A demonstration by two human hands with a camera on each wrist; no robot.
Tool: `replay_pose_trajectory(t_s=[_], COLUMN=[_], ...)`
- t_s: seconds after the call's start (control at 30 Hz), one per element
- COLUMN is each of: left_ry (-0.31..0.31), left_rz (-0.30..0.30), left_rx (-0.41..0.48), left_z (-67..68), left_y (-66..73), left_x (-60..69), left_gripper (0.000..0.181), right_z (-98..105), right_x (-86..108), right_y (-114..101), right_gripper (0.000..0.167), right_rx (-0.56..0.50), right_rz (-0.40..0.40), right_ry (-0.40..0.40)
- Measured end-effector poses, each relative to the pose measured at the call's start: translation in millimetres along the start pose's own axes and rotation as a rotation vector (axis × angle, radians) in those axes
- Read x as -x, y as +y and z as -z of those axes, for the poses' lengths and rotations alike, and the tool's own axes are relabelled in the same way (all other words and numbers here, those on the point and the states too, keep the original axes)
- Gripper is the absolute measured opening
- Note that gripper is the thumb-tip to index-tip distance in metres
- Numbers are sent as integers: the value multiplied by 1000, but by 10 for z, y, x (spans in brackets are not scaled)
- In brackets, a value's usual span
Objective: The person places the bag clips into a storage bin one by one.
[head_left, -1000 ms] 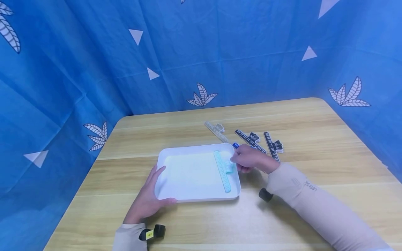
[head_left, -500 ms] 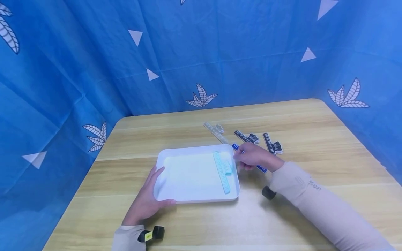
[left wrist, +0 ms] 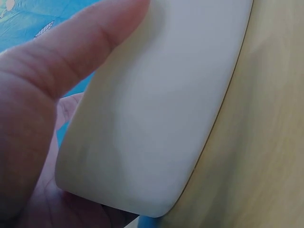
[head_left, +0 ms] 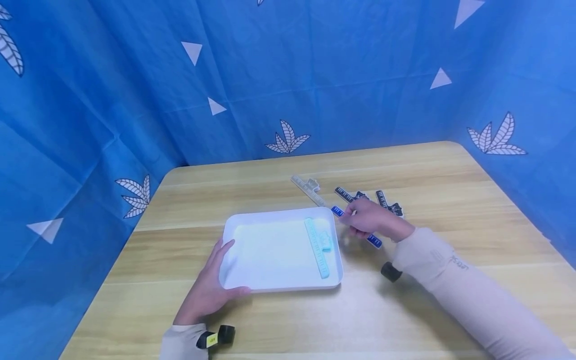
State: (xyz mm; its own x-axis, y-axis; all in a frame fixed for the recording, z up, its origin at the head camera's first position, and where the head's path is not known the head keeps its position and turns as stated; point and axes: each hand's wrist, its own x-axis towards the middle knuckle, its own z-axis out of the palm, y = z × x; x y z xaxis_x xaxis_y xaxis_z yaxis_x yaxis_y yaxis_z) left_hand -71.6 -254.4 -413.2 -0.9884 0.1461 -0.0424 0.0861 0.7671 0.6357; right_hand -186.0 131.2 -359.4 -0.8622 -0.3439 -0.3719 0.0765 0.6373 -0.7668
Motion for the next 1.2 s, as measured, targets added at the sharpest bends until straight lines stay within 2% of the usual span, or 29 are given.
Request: replay_pose_trajectory(t_s=[0.33, 0.53, 0.8, 1.2], left_ry=[-3, 0, -11, 8], left_rz=[8, -4, 31, 16], left_rx=[24, 31, 17, 24], left_z=[-11, -20, -3, -6], left_y=[5, 11, 9, -9], left_x=[7, -6, 5, -1], left_gripper=[110, 110, 112, 110], right_z=[146, 263, 377, 566], right_x=[37, 50, 60, 71], right_y=[66, 159, 267, 377], right_gripper=[25, 28, 27, 29], right_rx=[31, -3, -55, -23], right_rz=[-25, -34, -30, -35], right_ry=[19, 17, 11, 48])
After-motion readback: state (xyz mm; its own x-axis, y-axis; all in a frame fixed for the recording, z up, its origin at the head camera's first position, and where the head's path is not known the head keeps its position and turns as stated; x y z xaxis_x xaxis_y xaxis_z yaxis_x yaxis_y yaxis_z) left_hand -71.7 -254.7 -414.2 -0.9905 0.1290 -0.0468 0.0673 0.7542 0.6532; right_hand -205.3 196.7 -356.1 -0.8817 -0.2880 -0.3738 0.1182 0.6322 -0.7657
